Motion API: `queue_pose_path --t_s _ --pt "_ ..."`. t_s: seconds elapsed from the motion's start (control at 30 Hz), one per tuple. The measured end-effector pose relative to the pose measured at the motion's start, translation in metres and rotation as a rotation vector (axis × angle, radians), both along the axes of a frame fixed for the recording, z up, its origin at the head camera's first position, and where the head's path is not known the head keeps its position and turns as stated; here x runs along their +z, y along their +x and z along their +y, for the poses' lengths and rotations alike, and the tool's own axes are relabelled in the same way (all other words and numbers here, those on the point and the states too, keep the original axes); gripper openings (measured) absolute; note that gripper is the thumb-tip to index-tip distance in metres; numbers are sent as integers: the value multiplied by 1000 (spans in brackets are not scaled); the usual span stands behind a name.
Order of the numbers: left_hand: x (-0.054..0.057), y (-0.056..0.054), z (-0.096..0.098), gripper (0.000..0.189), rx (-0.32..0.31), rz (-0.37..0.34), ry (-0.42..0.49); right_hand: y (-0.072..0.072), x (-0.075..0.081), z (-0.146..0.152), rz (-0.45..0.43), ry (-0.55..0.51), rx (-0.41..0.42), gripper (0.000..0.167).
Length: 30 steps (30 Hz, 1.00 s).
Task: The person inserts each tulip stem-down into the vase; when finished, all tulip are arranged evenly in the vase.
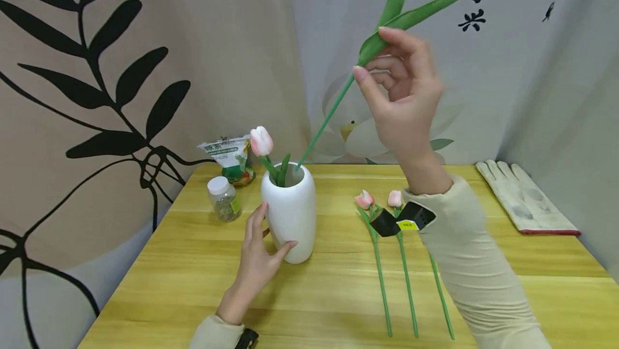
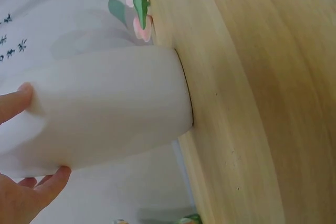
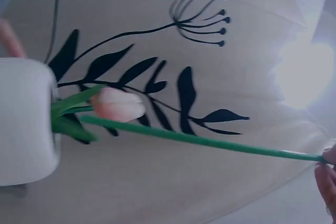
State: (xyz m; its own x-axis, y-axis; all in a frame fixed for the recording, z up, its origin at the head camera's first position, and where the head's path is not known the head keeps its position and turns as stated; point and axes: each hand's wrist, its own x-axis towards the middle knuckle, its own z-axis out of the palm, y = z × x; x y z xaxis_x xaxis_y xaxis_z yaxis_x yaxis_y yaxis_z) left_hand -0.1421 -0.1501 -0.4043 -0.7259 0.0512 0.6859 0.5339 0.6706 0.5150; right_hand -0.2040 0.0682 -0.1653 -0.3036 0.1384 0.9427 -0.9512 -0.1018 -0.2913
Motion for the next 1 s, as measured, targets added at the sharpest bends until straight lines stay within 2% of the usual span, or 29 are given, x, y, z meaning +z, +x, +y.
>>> queue_pose_path --t_s 0.17,0.33,0.53,0.8,1.0 --pt "0 -1 -1 101 -2 11 -3 -4 -18 -10 -6 119 -50 38" --pt "-1 0 -2 101 -2 15 1 -12 -47 -19 -28 281 -100 36" --pt "-1 1 -2 101 -2 7 3 -17 -83 -31 -9 437 -190 34" --pt "-2 1 -3 101 2 1 -13 -13 -118 -44 -60 604 -166 31" --pt "-1 1 -3 100 3 -12 -16 -11 -131 -48 -103 657 -141 19"
